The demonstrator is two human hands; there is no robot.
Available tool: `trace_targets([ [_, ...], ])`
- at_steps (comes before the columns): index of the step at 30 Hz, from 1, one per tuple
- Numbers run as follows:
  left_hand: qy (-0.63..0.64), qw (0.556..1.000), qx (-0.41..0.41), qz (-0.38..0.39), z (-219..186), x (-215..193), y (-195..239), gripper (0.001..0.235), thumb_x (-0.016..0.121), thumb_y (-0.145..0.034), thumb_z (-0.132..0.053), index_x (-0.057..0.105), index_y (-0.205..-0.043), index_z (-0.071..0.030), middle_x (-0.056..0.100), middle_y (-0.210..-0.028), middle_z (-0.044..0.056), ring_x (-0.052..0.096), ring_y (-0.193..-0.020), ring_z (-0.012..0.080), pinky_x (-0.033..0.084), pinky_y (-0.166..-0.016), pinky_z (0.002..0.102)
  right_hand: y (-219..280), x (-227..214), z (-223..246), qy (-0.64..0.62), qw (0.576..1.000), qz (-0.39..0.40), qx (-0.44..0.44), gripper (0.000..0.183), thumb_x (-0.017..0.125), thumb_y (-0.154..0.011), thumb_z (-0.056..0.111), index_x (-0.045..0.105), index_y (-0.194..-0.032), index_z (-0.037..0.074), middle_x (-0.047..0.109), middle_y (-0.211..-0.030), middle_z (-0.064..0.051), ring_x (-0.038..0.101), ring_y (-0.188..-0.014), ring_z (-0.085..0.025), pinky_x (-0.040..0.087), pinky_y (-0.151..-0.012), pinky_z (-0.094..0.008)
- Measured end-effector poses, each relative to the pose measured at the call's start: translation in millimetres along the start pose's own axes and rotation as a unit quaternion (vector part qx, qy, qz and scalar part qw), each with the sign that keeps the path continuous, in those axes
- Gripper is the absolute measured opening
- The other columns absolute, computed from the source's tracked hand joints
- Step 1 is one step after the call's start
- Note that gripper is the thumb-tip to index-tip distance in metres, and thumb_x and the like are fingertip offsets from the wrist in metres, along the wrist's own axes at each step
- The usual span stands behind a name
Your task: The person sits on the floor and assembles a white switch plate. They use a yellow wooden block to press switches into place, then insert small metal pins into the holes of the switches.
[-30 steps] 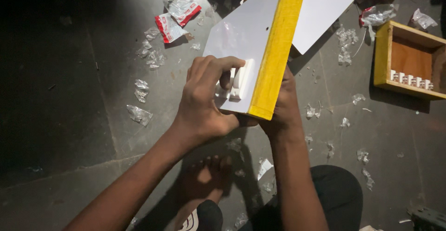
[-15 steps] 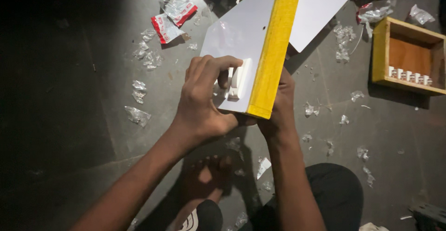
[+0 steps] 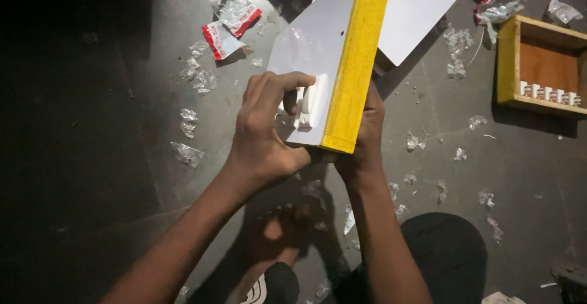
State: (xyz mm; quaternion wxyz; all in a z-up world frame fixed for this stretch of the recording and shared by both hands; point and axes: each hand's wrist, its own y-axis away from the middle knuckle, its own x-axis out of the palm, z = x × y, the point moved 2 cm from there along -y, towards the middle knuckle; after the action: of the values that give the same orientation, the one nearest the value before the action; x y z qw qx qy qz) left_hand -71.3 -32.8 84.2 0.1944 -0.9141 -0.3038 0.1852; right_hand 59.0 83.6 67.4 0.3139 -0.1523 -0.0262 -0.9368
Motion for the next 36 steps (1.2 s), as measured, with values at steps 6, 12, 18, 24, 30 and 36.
trace_targets([
  [6,-0.009,1.000,0.015,-0.006,-1,-1,-1,0.068,0.088,-0.065,-0.017,0.059,-0.126,-0.007,0.059,-0.103,0.006,0.054,-0.096,0.0235,0.049,-0.085,0.036,-9,-2,0,0.060,0.998,-0.019,-0.017,0.026,0.069,-0.100,0.007,0.065,-0.124,-0.002,0.073,-0.108,-0.009,0.072,-0.089,-0.014,0.061,-0.079,-0.029],
  [12,-0.015,1.000,0.017,0.000,-2,1,-3,0.065,0.081,-0.067,-0.012,0.058,-0.129,-0.008,0.060,-0.109,0.007,0.055,-0.100,0.0239,0.050,-0.088,0.035,-7,-2,-2,0.076,0.997,0.009,-0.017,0.025,0.067,-0.099,0.012,0.066,-0.119,-0.002,0.075,-0.105,-0.011,0.074,-0.088,-0.016,0.062,-0.079,-0.030],
  [18,-0.016,1.000,0.016,-0.002,-3,1,-2,0.068,0.085,-0.065,-0.015,0.059,-0.128,-0.007,0.057,-0.103,0.007,0.054,-0.097,0.0242,0.048,-0.087,0.037,-2,-7,-2,0.067,0.998,-0.003,-0.008,0.029,0.063,-0.100,0.007,0.065,-0.127,-0.004,0.074,-0.112,-0.015,0.074,-0.093,-0.020,0.062,-0.085,-0.034],
  [24,0.003,1.000,-0.007,0.005,-4,-2,-1,0.070,0.083,-0.065,-0.015,0.058,-0.130,-0.007,0.057,-0.104,0.007,0.053,-0.098,0.0244,0.050,-0.083,0.035,1,-9,-8,-0.058,0.997,0.043,-0.004,0.028,0.061,-0.102,0.003,0.058,-0.130,0.003,0.073,-0.111,-0.013,0.075,-0.092,-0.023,0.063,-0.082,-0.037],
  [30,-0.006,1.000,0.006,-0.007,0,-7,2,0.070,0.085,-0.065,-0.015,0.059,-0.129,-0.007,0.057,-0.103,0.007,0.053,-0.098,0.0248,0.050,-0.086,0.036,0,-7,-12,-0.023,0.999,0.026,-0.011,0.026,0.072,-0.102,0.006,0.059,-0.124,0.003,0.071,-0.113,-0.011,0.073,-0.096,-0.019,0.062,-0.087,-0.036],
  [36,-0.004,1.000,0.006,0.002,1,-7,-3,0.069,0.079,-0.066,-0.010,0.058,-0.131,-0.007,0.059,-0.110,0.007,0.055,-0.100,0.0247,0.050,-0.089,0.036,-1,8,-1,0.104,0.993,0.011,-0.047,0.030,0.073,-0.101,0.006,0.061,-0.129,0.005,0.070,-0.114,-0.006,0.071,-0.099,-0.015,0.062,-0.089,-0.031],
])
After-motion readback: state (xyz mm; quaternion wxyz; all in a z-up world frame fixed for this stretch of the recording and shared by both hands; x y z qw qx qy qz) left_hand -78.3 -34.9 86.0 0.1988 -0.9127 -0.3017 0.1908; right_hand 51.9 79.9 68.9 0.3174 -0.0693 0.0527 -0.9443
